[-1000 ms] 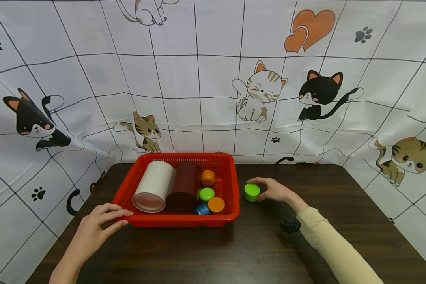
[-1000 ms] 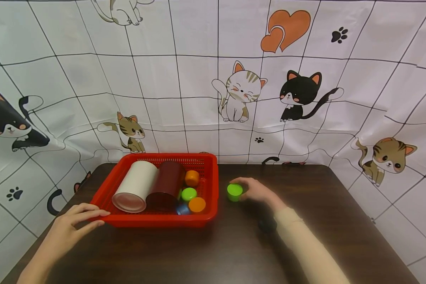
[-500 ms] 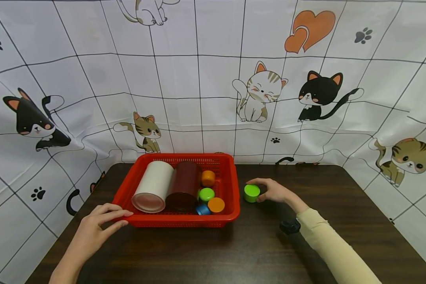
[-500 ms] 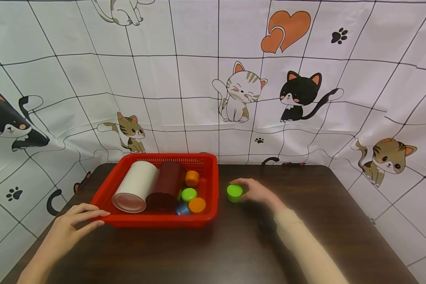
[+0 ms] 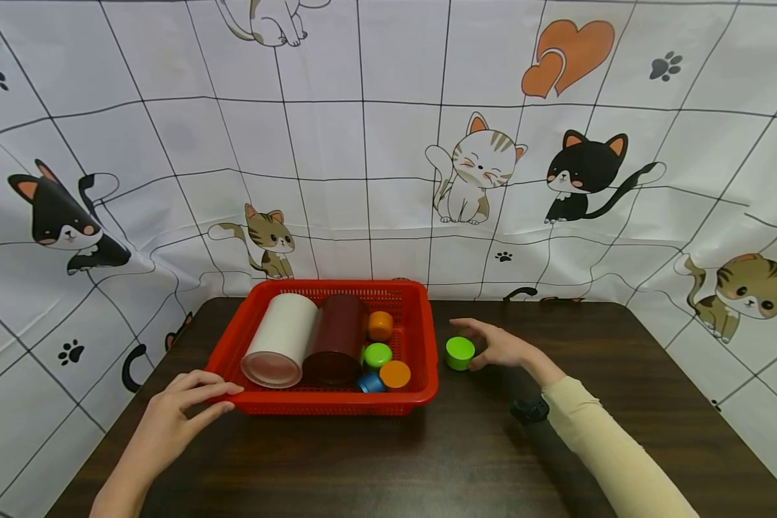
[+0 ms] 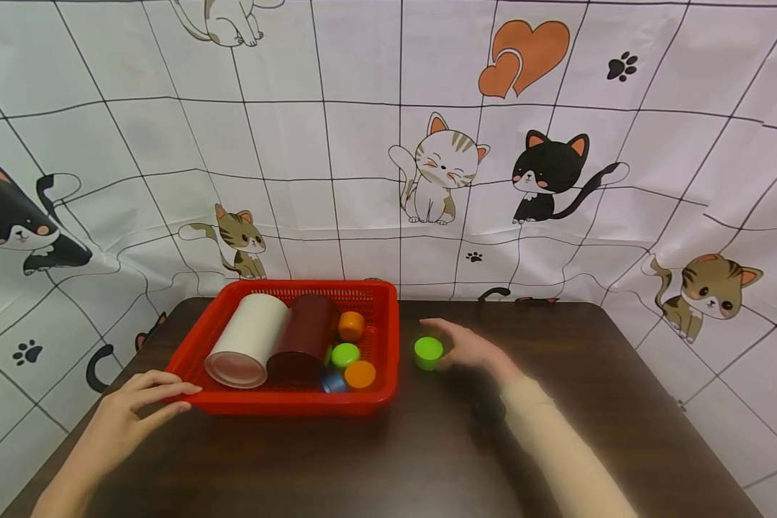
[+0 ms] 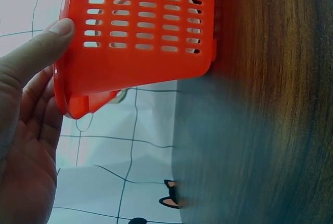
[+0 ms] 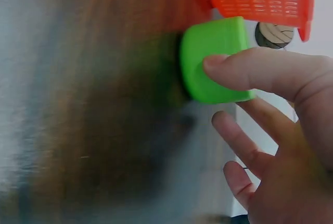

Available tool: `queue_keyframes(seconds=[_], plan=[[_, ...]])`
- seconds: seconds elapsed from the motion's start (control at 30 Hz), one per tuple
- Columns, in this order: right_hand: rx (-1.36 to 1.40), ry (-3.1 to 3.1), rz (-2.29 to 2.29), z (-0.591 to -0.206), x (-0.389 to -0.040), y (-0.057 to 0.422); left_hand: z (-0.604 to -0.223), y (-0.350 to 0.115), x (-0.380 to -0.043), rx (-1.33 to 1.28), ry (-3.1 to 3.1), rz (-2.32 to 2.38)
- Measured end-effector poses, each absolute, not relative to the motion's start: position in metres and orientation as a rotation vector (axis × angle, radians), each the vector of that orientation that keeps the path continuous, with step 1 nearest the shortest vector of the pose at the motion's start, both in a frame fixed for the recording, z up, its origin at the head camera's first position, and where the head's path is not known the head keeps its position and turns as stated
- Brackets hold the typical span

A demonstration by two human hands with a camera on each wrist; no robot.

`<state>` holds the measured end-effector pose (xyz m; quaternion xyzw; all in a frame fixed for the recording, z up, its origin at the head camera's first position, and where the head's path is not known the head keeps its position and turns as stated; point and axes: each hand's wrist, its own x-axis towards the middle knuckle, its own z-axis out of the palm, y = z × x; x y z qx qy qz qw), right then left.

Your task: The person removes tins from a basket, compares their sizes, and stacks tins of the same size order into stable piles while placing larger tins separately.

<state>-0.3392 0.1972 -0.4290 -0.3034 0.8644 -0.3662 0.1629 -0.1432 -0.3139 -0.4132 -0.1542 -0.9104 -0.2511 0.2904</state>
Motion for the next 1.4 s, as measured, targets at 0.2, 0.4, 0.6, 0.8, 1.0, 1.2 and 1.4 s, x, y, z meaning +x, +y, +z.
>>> queue_keyframes(seconds=[0.2,0.4,0.6,0.8,1.0,1.2,1.4], plan=[[-0.896,2.397,-1.025,-0.407,-0.347,0.19,-0.413,-0.315,-0.142,-0.406,-2.428,-0.673],[-0.885,2.403,-0.975,-0.377,-0.353,0.179,-0.413,-0.315,-0.142,-0.4,-2.43,-0.682],[-0.93,2.443,-0.941,-0.349,-0.36,0.164,-0.414,-0.315,-0.142,-0.4,-2.427,-0.681],[-0.979,2.482,-0.928,-0.327,-0.363,0.139,-0.414,-0.316,-0.141,-0.372,-2.448,-0.679],[-1.0,2.496,-0.934,-0.316,-0.366,0.11,-0.414,-0.315,-0.141,-0.415,-2.419,-0.684],[-1.036,2.529,-0.93,-0.315,-0.369,0.083,-0.415,-0.315,-0.143,-0.452,-2.397,-0.682],[-1.006,2.566,-0.969,-0.321,-0.37,0.058,-0.413,-0.316,-0.142,-0.429,-2.415,-0.675]])
